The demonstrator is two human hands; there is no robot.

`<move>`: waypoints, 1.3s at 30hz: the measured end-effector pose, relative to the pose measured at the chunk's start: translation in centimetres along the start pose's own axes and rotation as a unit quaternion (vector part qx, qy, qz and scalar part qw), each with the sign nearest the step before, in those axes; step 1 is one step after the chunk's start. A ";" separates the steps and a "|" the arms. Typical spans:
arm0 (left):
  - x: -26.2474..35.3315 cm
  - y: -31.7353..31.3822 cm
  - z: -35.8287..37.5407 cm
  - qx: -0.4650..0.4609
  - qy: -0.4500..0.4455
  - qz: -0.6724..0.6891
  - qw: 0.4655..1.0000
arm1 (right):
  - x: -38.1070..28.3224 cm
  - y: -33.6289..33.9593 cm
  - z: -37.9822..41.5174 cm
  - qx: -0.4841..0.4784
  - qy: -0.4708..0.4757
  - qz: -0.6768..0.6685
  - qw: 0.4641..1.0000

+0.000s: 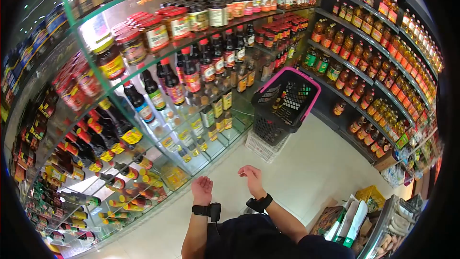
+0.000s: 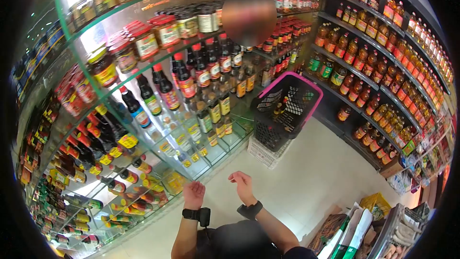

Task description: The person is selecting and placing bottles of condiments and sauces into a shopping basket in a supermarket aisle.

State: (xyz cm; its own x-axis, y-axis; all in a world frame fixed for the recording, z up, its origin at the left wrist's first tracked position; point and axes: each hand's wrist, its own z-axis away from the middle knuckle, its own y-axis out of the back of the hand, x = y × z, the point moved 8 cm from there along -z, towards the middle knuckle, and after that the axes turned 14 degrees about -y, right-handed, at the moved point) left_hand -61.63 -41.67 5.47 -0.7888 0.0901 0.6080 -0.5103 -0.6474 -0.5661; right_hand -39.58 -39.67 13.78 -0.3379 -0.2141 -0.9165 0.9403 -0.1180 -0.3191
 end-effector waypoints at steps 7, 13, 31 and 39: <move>-15.5 -10.0 1.9 -0.036 0.065 -0.070 0.995 | -2.4 22.6 -0.1 0.192 -0.012 -0.088 0.977; -26.2 -18.9 2.4 -0.069 0.115 -0.170 0.976 | -4.2 35.2 2.0 0.320 0.040 -0.093 0.942; -54.7 -53.3 -2.3 -0.221 0.290 -0.195 0.910 | -18.8 59.7 -11.7 0.512 0.007 -0.032 0.859; -52.8 -54.0 -11.7 -0.107 0.262 -0.129 0.951 | -23.5 58.6 -26.1 0.388 -0.008 0.039 0.921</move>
State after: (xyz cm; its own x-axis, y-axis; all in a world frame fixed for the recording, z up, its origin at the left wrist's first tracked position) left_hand 3.59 -2.58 -2.58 -0.6622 0.6248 0.4136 -0.7233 -0.3888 -0.5707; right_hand 24.51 -16.25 10.35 -0.2768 -0.2651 -0.9236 0.6528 -0.7573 0.0217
